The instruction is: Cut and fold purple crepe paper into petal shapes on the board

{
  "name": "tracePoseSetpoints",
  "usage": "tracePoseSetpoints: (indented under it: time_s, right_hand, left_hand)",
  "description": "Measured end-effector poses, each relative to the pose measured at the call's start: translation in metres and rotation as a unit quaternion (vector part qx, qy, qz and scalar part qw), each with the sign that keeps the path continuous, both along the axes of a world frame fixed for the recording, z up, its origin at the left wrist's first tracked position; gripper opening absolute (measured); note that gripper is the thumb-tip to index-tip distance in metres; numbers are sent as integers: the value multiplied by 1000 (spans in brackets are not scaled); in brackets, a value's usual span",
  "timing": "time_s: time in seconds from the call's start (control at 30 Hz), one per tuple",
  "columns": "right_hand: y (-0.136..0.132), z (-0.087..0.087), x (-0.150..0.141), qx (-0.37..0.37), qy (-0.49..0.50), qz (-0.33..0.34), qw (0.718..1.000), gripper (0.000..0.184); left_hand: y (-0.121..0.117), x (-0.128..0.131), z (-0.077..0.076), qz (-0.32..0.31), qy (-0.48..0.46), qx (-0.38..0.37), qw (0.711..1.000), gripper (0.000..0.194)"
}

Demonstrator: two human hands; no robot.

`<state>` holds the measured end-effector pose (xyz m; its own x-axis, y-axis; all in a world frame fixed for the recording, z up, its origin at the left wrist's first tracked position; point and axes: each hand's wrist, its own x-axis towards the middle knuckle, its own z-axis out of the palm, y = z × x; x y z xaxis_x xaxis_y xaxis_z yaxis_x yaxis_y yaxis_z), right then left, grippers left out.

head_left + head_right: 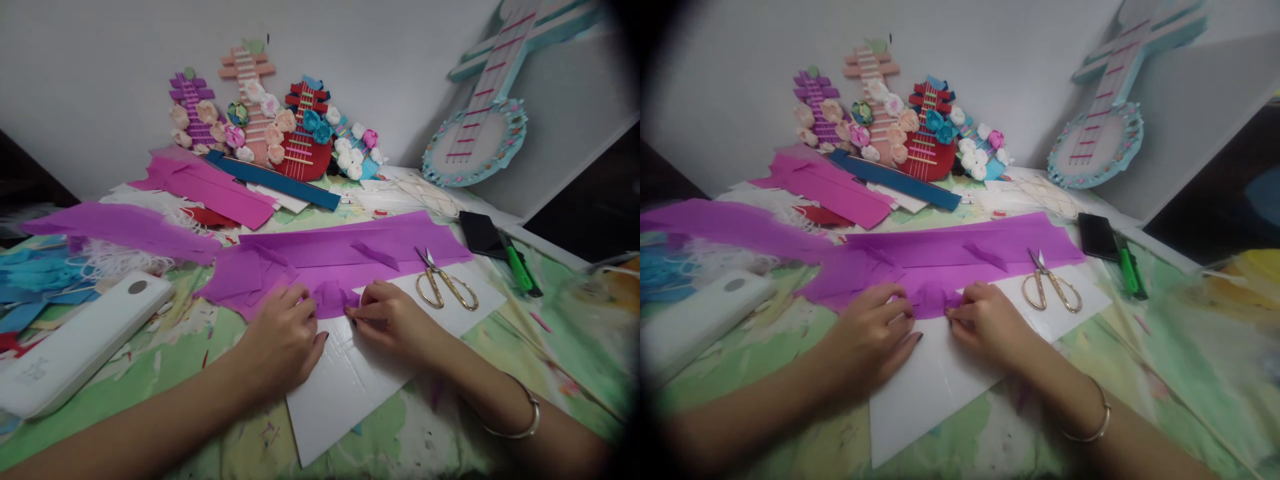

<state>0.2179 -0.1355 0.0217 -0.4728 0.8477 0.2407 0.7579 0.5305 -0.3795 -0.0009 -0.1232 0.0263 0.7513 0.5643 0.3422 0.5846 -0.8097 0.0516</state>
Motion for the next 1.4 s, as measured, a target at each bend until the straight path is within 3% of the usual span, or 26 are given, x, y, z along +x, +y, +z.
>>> tracePoseSetpoints:
  time_s: [0.2,0.3,0.43,0.6,0.73,0.9,0.97,1.07,1.13,1.2,1.27,1.4]
  right_hand:
    - [1,1,4,-18,12,-2,1000,20]
    - [4,1,7,-11,15,17,1000,21]
    - [8,2,10,2,26,61,998,22]
    - [12,3,13,15,65,119,991,22]
    - [15,2,14,20,77,134,988,24]
    - [17,1,14,10,106,141,984,29]
    - [15,2,14,25,140,114,983,27]
    - [6,5,9,92,185,50,977,34]
    - [-2,7,0,121,171,29,977,68]
    - [-8,6,-11,137,130,21,982,86]
    - [-11,2,-22,172,98,10,980,80]
    - [-10,-6,-31,254,77,-56,963,51]
  left_hand:
    - [-6,0,4,34,6,4,999,23]
    - [-3,-3,0,-16,-83,25,996,22]
    - [15,-9,-5,-103,-242,68,963,9]
    - [42,-16,-11,-118,-174,14,978,38]
    - [45,-16,-15,-167,-134,-33,976,28]
    - [38,-8,-16,-195,-155,-35,968,17]
    - [35,-5,-14,-179,-181,-31,967,18]
    - [31,-5,-9,-74,-238,35,968,16]
    - [28,-5,-6,-8,-260,108,959,12]
    - [25,-3,-5,12,-247,167,954,8]
    - [22,0,-6,7,-215,204,955,6]
    - [18,6,-8,-7,-171,250,953,3]
